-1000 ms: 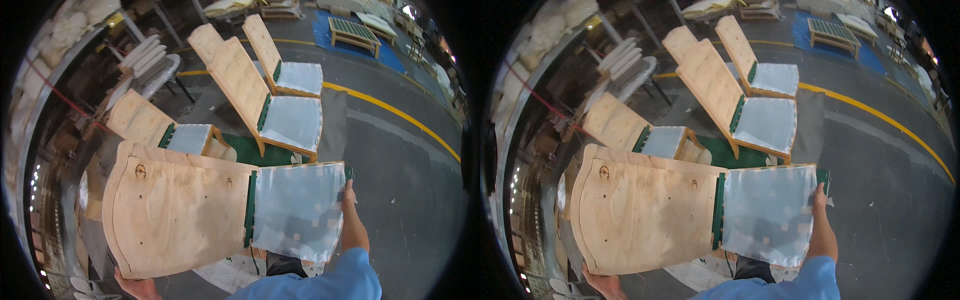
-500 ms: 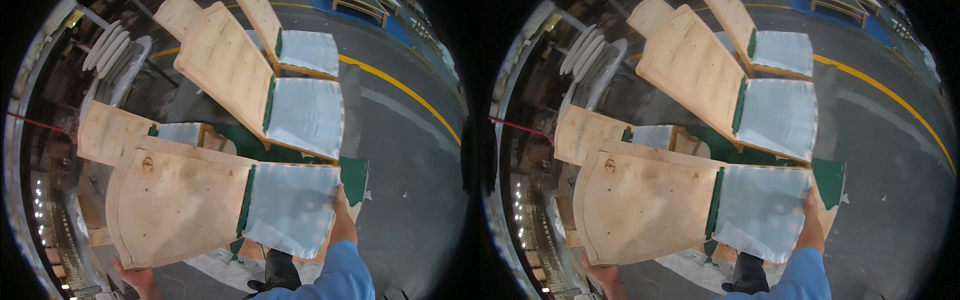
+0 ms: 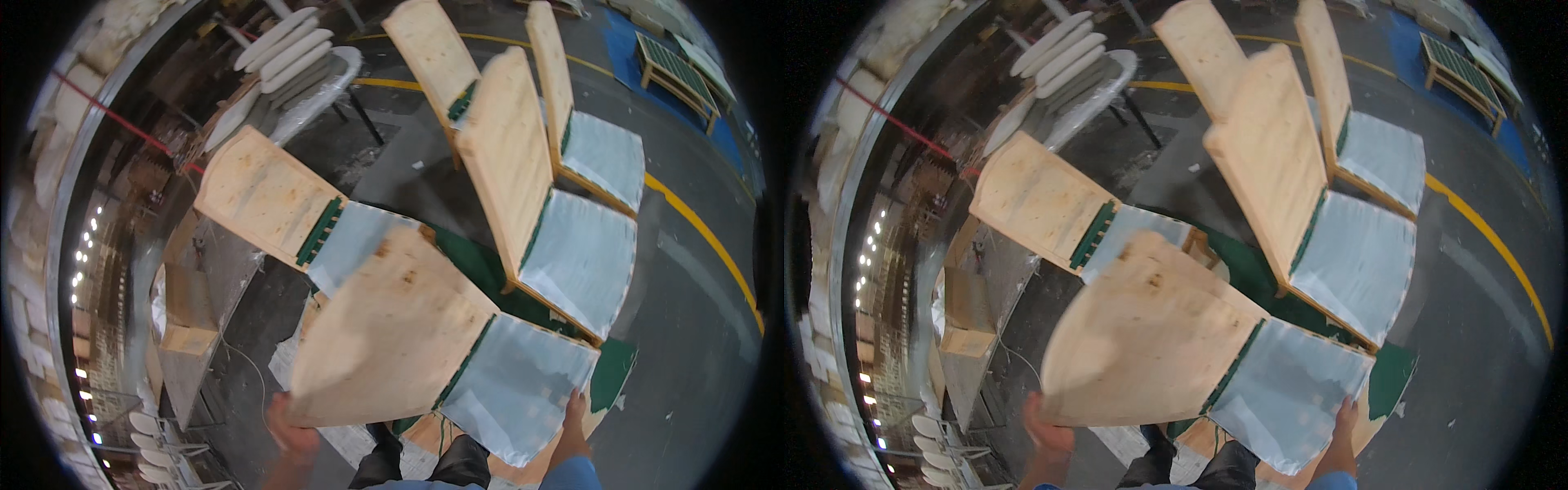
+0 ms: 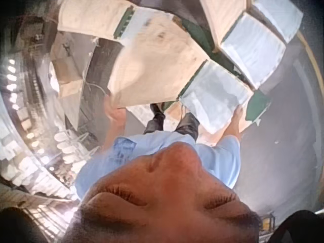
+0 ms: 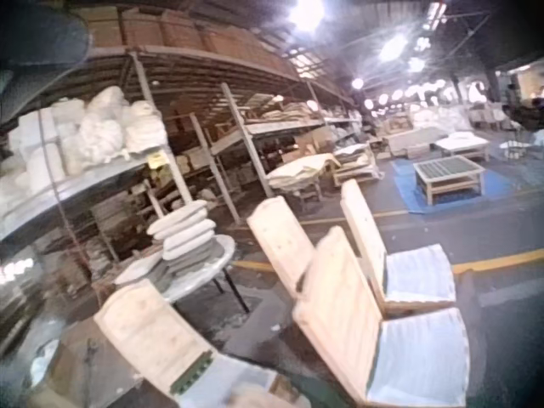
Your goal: The person weaves green straps into a wooden chair seat frame, then staples them in place. They cover the woven seat with a white fabric sheet and staple it to the underside of the chair. Finally, they lift the chair and place it upright next to other finished chairs.
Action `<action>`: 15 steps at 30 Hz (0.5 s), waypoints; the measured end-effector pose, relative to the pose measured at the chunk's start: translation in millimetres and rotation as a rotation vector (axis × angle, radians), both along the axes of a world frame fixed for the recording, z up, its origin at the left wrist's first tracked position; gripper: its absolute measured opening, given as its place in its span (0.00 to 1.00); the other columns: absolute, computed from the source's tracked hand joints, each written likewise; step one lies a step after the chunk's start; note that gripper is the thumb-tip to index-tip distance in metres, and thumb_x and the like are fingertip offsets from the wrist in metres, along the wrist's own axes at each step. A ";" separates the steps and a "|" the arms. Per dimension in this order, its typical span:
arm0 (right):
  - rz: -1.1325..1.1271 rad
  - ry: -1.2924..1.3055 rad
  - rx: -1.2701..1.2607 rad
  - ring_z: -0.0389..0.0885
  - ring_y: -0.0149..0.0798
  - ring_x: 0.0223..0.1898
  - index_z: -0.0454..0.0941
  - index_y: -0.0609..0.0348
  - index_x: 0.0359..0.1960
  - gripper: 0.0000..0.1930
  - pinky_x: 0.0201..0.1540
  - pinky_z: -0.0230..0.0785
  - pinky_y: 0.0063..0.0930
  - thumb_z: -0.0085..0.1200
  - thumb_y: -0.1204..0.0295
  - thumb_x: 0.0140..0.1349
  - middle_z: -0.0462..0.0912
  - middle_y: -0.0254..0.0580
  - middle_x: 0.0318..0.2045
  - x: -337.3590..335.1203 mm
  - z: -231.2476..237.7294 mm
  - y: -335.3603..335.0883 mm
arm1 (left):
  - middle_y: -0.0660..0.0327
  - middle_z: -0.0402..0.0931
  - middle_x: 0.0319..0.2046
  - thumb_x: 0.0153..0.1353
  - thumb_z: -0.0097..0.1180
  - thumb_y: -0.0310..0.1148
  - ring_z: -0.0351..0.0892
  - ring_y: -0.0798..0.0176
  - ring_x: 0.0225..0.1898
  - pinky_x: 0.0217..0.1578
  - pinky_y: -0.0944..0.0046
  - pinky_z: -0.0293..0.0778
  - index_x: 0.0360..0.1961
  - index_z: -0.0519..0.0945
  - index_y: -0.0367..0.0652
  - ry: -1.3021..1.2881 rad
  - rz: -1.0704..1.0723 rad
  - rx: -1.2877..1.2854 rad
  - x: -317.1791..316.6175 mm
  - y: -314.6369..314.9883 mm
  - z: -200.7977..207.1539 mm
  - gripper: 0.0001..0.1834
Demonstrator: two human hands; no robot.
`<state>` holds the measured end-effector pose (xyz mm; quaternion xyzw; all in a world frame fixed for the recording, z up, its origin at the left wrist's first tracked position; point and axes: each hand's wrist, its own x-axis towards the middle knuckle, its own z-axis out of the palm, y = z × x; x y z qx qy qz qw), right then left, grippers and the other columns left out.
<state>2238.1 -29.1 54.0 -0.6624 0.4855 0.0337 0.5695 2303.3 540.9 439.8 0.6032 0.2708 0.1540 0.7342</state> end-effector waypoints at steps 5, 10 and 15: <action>0.082 0.428 0.244 0.77 0.54 0.56 0.68 0.64 0.69 0.36 0.52 0.73 0.53 0.53 0.48 0.70 0.77 0.56 0.61 6.1 59.0 118.2 | 0.47 0.80 0.55 0.75 0.42 0.45 0.79 0.54 0.58 0.60 0.56 0.71 0.61 0.76 0.31 0.388 -0.480 0.555 -10.9 15.9 -18.3 0.28; -0.065 0.336 0.075 0.79 0.47 0.38 0.76 0.59 0.61 0.27 0.26 0.71 0.41 0.54 0.51 0.70 0.82 0.47 0.47 -1.4 94.4 231.2 | 0.46 0.75 0.60 0.72 0.53 0.51 0.78 0.53 0.59 0.61 0.59 0.70 0.74 0.61 0.34 -0.207 -1.060 0.342 28.3 16.6 23.1 0.40; -0.219 0.277 -0.078 0.81 0.43 0.33 0.81 0.63 0.50 0.22 0.22 0.68 0.40 0.54 0.55 0.70 0.82 0.46 0.36 -49.2 113.6 342.4 | 0.56 0.77 0.50 0.70 0.62 0.42 0.77 0.59 0.51 0.51 0.60 0.76 0.80 0.54 0.47 -0.222 -1.491 0.337 76.2 112.5 61.2 0.43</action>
